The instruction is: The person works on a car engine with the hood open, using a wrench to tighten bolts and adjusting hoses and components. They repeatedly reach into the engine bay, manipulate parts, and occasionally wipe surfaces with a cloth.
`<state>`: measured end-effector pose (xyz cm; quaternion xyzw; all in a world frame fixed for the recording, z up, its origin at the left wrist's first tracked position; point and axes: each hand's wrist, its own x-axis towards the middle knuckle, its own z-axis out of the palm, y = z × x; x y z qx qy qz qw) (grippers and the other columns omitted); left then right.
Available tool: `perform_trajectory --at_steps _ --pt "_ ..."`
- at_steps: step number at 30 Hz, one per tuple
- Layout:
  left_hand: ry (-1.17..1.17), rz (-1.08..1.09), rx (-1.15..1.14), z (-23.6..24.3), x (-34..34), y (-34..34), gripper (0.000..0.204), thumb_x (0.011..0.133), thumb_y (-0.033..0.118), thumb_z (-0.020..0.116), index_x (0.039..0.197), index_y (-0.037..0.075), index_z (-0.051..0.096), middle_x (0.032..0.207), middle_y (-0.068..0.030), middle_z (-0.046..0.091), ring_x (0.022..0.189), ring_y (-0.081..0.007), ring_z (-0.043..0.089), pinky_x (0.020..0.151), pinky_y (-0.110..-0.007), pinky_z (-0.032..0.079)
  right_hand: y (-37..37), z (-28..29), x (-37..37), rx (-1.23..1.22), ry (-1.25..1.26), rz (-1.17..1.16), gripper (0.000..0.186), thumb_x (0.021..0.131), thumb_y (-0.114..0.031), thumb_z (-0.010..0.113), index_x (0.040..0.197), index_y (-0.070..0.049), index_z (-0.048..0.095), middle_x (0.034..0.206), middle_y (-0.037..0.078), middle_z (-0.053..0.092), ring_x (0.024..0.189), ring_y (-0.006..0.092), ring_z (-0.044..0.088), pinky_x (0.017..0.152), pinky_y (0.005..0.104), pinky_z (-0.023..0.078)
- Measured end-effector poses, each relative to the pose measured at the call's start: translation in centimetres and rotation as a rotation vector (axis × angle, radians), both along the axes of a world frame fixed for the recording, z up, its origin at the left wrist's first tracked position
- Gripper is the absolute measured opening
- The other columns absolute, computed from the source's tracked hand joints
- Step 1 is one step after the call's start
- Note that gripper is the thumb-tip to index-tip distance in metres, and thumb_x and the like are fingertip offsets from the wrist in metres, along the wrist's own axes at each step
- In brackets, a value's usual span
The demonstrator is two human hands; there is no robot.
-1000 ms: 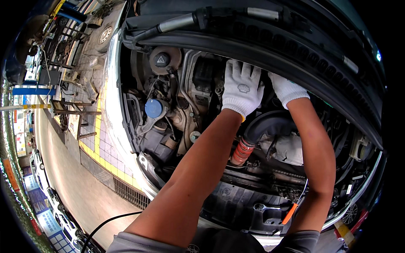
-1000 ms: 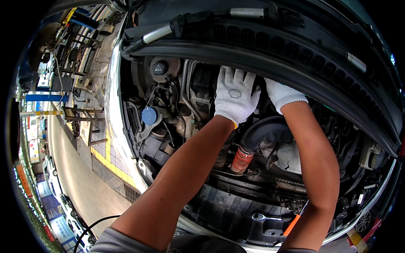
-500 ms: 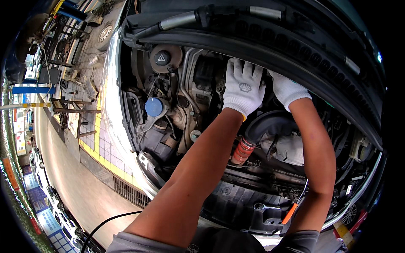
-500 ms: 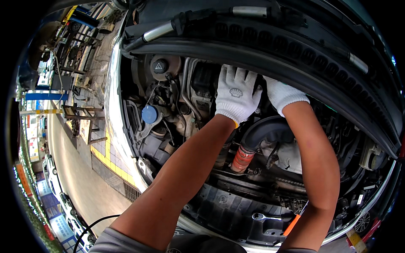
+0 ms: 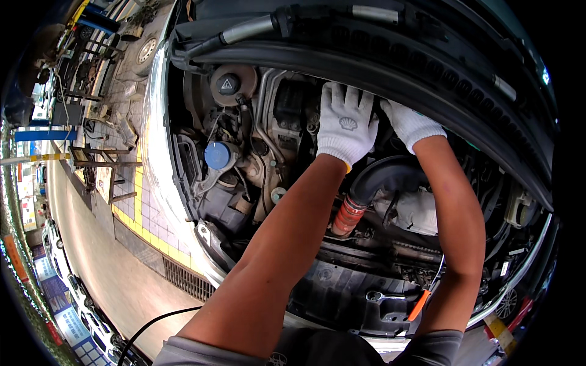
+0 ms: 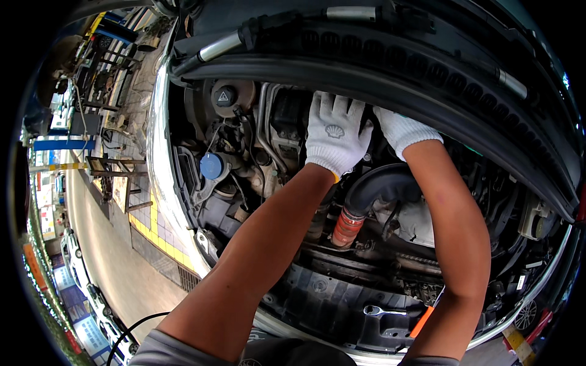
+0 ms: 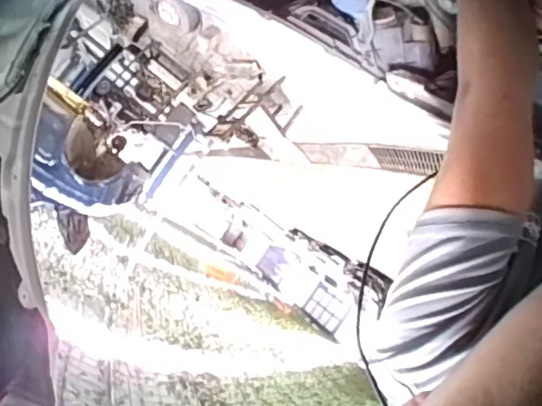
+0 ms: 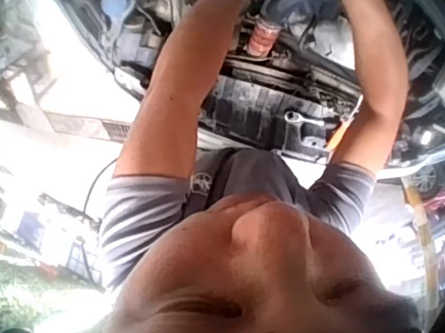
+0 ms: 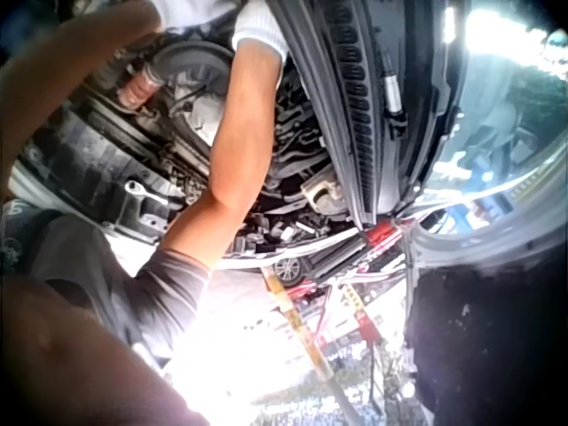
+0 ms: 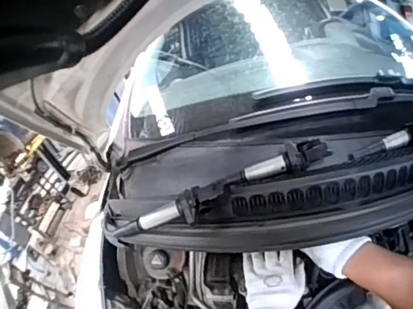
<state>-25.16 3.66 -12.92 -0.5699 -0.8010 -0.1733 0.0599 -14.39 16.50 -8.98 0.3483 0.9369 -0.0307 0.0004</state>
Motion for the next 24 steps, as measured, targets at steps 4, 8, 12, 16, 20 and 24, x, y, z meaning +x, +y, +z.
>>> perform_trajectory --at_steps 4,8,12,16,20,24 --pt "0.017 0.004 0.006 0.0 0.0 -0.1 0.065 0.097 0.044 0.062 0.150 0.007 0.054 0.157 -0.0216 0.048 0.148 -0.0495 0.038 0.125 -0.062 0.025 0.5 -0.3 0.5 0.003 0.049 0.046 0.040 0.102 -0.029 0.062 0.138 -0.014 0.068 0.142 0.018 0.065 0.133 0.0410 0.058 0.116 0.0490 0.045" --pt "0.041 0.025 0.021 0.0 0.0 -0.1 0.061 0.098 0.044 0.062 0.148 0.010 0.057 0.153 -0.0194 0.052 0.148 -0.0471 0.042 0.126 -0.060 0.028 0.1 0.5 -0.3 -0.017 0.029 -0.031 0.038 0.104 -0.026 0.059 0.139 -0.014 0.067 0.143 0.018 0.064 0.133 0.0411 0.058 0.116 0.0493 0.045" --pt "0.025 0.020 0.033 0.2 0.1 -0.1 0.061 0.097 0.045 0.062 0.148 0.010 0.057 0.152 -0.0200 0.052 0.148 -0.0474 0.042 0.126 -0.059 0.028 0.9 -2.4 0.7 0.060 0.173 0.055 0.038 0.105 -0.025 0.057 0.139 -0.014 0.067 0.144 0.019 0.064 0.132 0.0416 0.059 0.115 0.0502 0.046" --pt "0.039 0.019 0.007 0.2 0.0 0.0 0.062 0.097 0.045 0.062 0.148 0.010 0.057 0.151 -0.0204 0.053 0.147 -0.0476 0.043 0.126 -0.059 0.028 0.7 -1.1 -0.5 -0.005 0.086 -0.080 0.038 0.106 -0.025 0.054 0.141 -0.014 0.066 0.147 0.018 0.063 0.134 0.0418 0.058 0.116 0.0503 0.045" --pt "0.046 0.025 0.074 -0.2 0.0 -0.1 0.061 0.097 0.044 0.063 0.147 0.009 0.057 0.151 -0.0201 0.054 0.146 -0.0475 0.044 0.126 -0.059 0.028 0.3 -0.6 0.3 0.022 0.060 0.017 0.040 0.107 -0.027 0.053 0.142 -0.013 0.065 0.147 0.018 0.063 0.135 0.0415 0.058 0.116 0.0501 0.045" --pt "0.046 0.019 0.044 0.1 0.0 -0.1 0.062 0.097 0.044 0.063 0.147 0.009 0.057 0.151 -0.0201 0.054 0.146 -0.0478 0.044 0.126 -0.059 0.028 0.0 0.6 -0.2 -0.045 0.004 -0.083 0.041 0.106 -0.029 0.054 0.143 -0.014 0.064 0.149 0.018 0.061 0.137 0.0410 0.057 0.118 0.0497 0.044"
